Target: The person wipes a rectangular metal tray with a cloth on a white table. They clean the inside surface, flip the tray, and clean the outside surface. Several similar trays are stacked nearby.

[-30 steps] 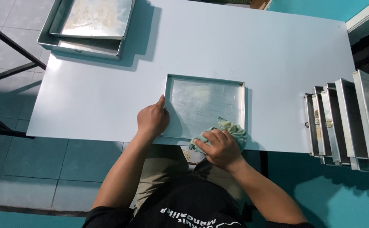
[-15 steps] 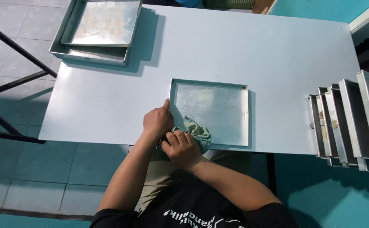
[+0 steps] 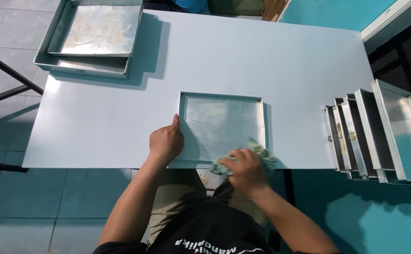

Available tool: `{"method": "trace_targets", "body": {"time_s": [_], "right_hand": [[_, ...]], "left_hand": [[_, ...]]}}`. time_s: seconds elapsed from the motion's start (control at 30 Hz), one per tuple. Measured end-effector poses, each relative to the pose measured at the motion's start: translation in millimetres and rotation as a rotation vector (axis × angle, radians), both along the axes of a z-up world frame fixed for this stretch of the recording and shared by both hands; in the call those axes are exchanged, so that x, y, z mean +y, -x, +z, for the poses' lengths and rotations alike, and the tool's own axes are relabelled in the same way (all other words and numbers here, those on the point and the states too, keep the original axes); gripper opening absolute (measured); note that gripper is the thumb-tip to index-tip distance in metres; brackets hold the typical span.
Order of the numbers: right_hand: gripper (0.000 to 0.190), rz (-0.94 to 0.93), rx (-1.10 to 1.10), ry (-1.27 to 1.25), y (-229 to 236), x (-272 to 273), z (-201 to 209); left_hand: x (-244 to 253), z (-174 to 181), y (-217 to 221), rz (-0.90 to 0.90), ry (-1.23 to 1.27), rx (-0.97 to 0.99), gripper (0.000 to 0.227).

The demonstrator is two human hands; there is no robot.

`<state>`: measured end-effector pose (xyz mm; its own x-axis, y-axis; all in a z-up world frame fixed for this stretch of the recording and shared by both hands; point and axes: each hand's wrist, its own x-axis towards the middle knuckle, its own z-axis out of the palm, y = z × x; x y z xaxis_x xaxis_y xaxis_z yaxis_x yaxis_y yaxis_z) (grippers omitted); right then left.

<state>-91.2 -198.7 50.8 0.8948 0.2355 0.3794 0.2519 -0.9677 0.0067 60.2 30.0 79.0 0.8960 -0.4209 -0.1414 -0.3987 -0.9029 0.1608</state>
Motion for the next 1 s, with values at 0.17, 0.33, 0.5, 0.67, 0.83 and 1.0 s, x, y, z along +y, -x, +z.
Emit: {"method": "trace_targets", "body": {"time_s": [0.17,0.33,0.5,0.67,0.83,1.0], "right_hand": [[0.033,-0.298,0.125,-0.524,22,-69,36],[0.021,-0.637,-0.003,-1.126,20,-106,38],[0.036,-0.736,0.356,-1.308,-14,-108,23],[0.042,-0.802,0.404,-1.241,-47,-127,27],[0.045,-0.835,0.385,-1.193,-101,-149,17],[0.042,-0.828,0.349,-1.259,-137,-166,13]], "left_hand": [[-2,-2,-3,0.006,0.043,0.012,0.054],[-6,-1,0,0.028,0.018,0.019,0.054],[-7,11,-1,-0.017,-0.061,0.029,0.055],[-5,4,-6,-0.043,-0.047,0.027,0.054],[-5,13,-6,-0.047,-0.059,0.051,0.056],[-2,15,-9,-0.044,-0.009,0.062,0.054]]}}
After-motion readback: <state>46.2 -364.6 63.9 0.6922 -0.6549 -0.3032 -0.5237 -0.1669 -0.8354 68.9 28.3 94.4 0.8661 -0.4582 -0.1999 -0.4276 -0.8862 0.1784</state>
